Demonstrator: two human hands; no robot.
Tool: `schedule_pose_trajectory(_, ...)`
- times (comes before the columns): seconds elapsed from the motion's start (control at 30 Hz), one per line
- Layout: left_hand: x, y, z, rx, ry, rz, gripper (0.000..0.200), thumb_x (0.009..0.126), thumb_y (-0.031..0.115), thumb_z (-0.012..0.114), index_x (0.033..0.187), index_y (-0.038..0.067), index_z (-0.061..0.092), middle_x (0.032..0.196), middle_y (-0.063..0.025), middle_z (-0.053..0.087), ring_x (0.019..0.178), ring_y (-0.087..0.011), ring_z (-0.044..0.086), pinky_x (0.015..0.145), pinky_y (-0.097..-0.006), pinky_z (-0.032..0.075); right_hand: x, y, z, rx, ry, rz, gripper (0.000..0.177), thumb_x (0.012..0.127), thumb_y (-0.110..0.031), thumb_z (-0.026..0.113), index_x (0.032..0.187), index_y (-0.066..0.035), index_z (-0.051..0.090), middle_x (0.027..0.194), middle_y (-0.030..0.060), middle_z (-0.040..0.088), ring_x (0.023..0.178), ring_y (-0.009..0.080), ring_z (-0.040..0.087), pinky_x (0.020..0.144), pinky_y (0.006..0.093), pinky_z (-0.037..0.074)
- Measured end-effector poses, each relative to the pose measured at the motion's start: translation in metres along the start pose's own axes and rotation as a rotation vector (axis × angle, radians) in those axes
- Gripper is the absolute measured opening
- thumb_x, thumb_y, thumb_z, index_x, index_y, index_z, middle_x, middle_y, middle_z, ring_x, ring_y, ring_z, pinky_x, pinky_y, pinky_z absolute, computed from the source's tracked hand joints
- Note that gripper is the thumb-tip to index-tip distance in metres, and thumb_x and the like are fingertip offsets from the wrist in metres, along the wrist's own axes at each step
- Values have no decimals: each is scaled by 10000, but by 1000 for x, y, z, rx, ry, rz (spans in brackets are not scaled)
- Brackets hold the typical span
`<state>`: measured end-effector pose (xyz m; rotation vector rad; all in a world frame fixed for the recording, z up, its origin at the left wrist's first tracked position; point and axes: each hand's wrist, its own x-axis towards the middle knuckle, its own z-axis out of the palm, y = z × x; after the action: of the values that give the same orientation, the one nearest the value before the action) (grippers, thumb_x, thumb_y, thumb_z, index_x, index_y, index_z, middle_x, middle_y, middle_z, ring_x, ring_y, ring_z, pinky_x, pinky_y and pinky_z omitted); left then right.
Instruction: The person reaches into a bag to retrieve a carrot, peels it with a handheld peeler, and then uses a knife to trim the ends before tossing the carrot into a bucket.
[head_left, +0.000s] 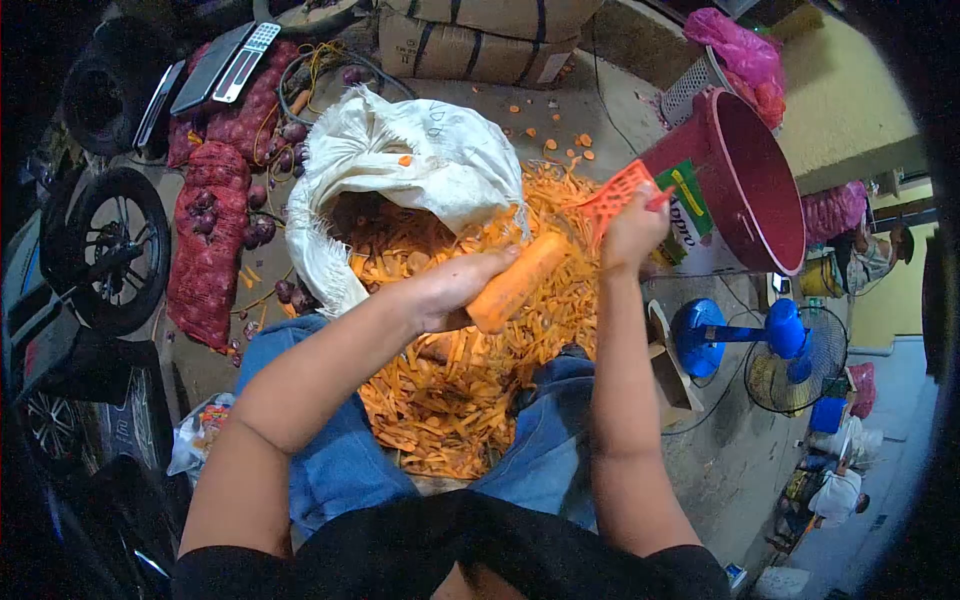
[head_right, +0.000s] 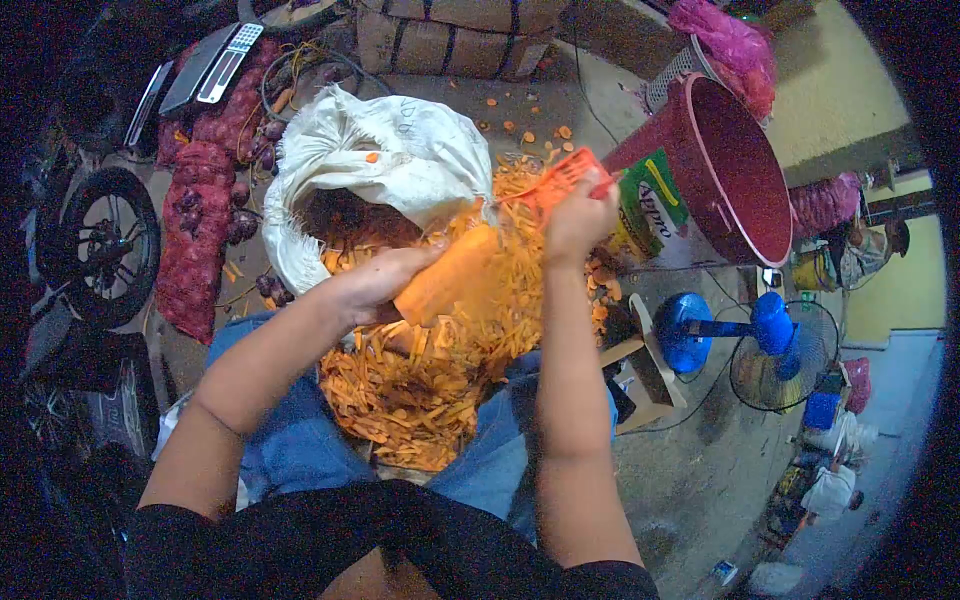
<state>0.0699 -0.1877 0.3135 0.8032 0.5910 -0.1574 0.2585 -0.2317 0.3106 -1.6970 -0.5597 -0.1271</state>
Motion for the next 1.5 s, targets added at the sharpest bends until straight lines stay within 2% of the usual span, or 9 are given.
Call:
schedule_pose_trajectory(0.07,1,3,0,-99,12,34,390,846,346,290,1061,51,428,877,-55,533,718,-130,539,580,-251,455,7,-8,-5,179,104,288,189,805,-166,440,666,-38,434,583,-28,398,518,72,365,491,227,313)
schedule_pose_trajectory(0.27,10,4,-8,-264,52,105,384,846,349,283,1027,55,452,883,-53,541,746,-128,533,590,-272,458,-58,-52,13,248,-288,-116,209,813,-173,420,675,-19,447,567,6,443,503,113,398,466,278,337)
schedule_pose_trajectory(0.5,3,14,3,-143,106,148,362,858,340,247,953,59,455,740,-42,529,612,-107,506,526,-249,435,-56,-53,10,145,-356,-16,210,821,-181,417,710,-7,452,630,4,448,574,70,394,508,230,333)
schedule_pose_trajectory(0.6,-2,5,5,-114,67,117,367,856,347,253,953,54,451,742,-52,529,608,-108,507,519,-246,430,-32,-21,16,-36,-96,-164,209,803,-179,425,707,2,465,574,80,481,511,167,427,502,298,359)
schedule_pose_trajectory(0.7,-10,5,11,-89,27,69,370,849,348,282,992,43,435,788,-62,531,646,-123,517,552,-254,436,22,26,-5,-200,88,99,201,799,-165,428,727,14,482,610,76,512,556,152,480,533,300,386)
schedule_pose_trajectory(0.87,7,1,-8,-261,37,109,374,848,331,297,1051,45,427,881,-75,536,741,-154,537,632,-276,449,-3,-19,1,487,-64,374,179,802,-169,445,717,-16,478,628,10,485,547,85,461,477,239,356)
schedule_pose_trajectory(1.07,3,5,4,-392,134,215,378,849,351,266,1011,62,449,887,-65,531,737,-169,531,625,-291,443,-67,-53,19,205,-365,152,197,804,-177,450,689,-16,460,639,1,472,576,77,421,518,231,344)
schedule_pose_trajectory(1.23,2,-7,9,-162,48,111,352,853,354,251,974,76,432,743,-15,499,598,-102,481,499,-241,404,-10,19,22,-62,89,-11,227,804,-190,452,676,-2,452,598,-5,446,527,85,382,491,245,321)
schedule_pose_trajectory(1.5,13,-8,-5,-303,134,107,344,848,356,268,967,79,433,725,-20,498,618,-110,496,496,-255,416,-25,-32,13,234,-58,242,220,804,-182,439,675,-5,459,596,11,456,532,79,410,481,247,337)
